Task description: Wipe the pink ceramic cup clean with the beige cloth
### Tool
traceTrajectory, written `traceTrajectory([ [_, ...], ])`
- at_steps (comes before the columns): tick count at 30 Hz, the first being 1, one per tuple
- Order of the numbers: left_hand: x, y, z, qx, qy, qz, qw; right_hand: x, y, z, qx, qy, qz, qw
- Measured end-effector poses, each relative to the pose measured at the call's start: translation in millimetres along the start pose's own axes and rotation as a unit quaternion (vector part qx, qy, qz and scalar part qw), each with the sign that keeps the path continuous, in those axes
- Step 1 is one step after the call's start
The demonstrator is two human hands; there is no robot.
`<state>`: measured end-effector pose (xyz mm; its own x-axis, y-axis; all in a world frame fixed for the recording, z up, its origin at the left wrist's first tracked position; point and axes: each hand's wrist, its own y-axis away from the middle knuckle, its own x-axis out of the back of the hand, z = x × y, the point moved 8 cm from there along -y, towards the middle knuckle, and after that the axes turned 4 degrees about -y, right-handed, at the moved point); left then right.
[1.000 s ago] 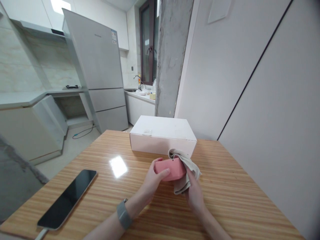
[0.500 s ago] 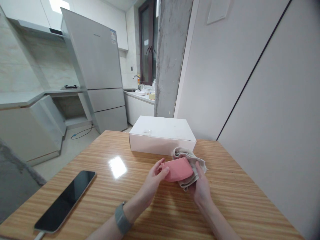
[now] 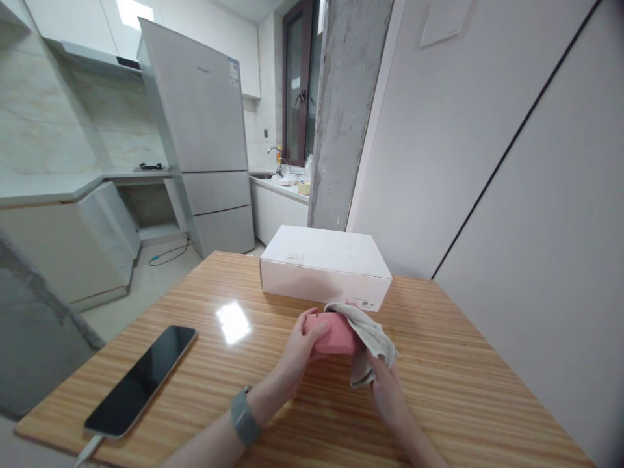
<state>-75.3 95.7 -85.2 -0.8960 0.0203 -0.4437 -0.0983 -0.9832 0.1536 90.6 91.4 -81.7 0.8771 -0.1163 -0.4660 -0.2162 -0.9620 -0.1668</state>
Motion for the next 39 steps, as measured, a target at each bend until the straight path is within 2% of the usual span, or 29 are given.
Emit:
traceTrajectory([
  [4, -13.2, 4, -5, 0.046, 0.042, -0.074, 0.995, 1, -7, -1, -0.010, 0.011, 0.018, 1.000],
  [8, -33.1, 15, -6, 0.124, 0.122, -0.135, 0.975, -11, -13, 4, -0.098, -0.067, 0.009, 0.993],
  [12, -43.6, 22, 1, 0.137, 0.175, -0.189, 0.957, -24, -9, 6, -0.162, -0.125, 0.007, 0.979],
  [15, -44.1, 23, -7, 0.149, 0.142, -0.230, 0.951, -22, -6, 10, -0.189, -0.139, 0.027, 0.972],
  [20, -34.0, 14, -13, 0.090, 0.082, -0.195, 0.973, -19, -7, 13, -0.208, -0.137, 0.028, 0.968],
  [23, -36.6, 13, -17, 0.125, 0.114, -0.188, 0.968, -17, -8, 13, -0.212, -0.130, 0.042, 0.968],
  [26, -33.8, 12, -23, 0.172, 0.148, -0.151, 0.962, -7, -11, 11, -0.167, -0.117, 0.092, 0.975],
  [29, -30.4, 10, -24, 0.178, 0.161, -0.136, 0.961, 5, -13, 9, -0.097, -0.075, 0.112, 0.986],
  [32, -33.4, 13, -19, 0.145, 0.156, -0.173, 0.961, 7, -15, 10, -0.065, -0.039, 0.080, 0.994],
  [35, -38.4, 18, -12, 0.112, 0.135, -0.211, 0.962, 0, -14, 16, -0.095, -0.062, 0.043, 0.993],
  [38, -41.2, 21, -2, 0.058, 0.109, -0.210, 0.970, -12, -11, 15, -0.111, -0.083, 0.012, 0.990],
  [39, -41.0, 21, 1, 0.039, 0.099, -0.200, 0.974, -16, -10, 11, -0.099, -0.085, 0.011, 0.991],
])
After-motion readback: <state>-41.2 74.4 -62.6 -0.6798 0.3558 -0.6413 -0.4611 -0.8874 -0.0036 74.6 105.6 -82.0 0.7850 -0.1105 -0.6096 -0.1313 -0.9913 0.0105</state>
